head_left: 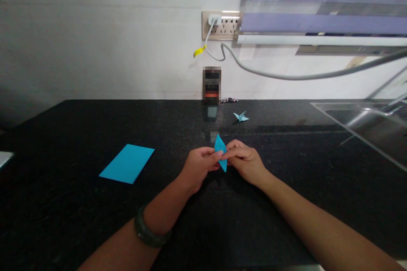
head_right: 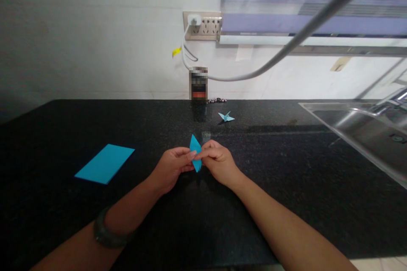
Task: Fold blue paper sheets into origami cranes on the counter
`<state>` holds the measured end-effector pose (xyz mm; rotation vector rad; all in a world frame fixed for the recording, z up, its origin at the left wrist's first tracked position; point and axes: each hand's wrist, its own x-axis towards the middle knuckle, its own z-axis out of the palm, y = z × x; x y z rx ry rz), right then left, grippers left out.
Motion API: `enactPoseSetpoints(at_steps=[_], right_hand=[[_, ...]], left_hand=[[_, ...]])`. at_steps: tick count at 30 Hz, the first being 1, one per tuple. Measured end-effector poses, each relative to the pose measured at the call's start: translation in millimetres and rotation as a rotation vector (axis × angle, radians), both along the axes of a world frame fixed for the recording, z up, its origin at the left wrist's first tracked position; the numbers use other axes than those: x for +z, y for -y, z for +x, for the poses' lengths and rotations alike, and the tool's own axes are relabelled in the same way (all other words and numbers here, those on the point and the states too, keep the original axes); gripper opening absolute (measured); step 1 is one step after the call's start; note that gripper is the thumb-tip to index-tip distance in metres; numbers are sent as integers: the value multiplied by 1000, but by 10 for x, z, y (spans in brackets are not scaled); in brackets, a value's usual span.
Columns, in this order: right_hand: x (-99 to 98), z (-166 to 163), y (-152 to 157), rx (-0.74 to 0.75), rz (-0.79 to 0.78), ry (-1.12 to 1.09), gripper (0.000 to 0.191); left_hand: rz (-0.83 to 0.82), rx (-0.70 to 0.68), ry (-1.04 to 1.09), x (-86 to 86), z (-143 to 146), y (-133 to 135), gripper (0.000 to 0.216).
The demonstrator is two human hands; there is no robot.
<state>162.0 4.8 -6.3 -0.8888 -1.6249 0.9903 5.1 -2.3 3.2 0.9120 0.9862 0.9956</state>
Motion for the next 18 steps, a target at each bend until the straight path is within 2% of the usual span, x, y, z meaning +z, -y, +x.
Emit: enactPoseSetpoints(at_steps=[3,7,10,13,18], right_hand=[[31,-7,19,57,-15,4,14],[48,-33,30,3,-235,-132,12],[40,-49,16,-14,-319,-63,21],[44,-53,4,18,-322,-16,25],[88,-85,28,26,-241,-76,25]], left_hand=[[29,32,-1,-14,4,-2,26],[113,89,-60,-24,16,-5,24],[172,97,-107,-32,25,-5,20],[207,105,-149,-32,29,-2,15],[259,118,-190,-10,17,5,12]])
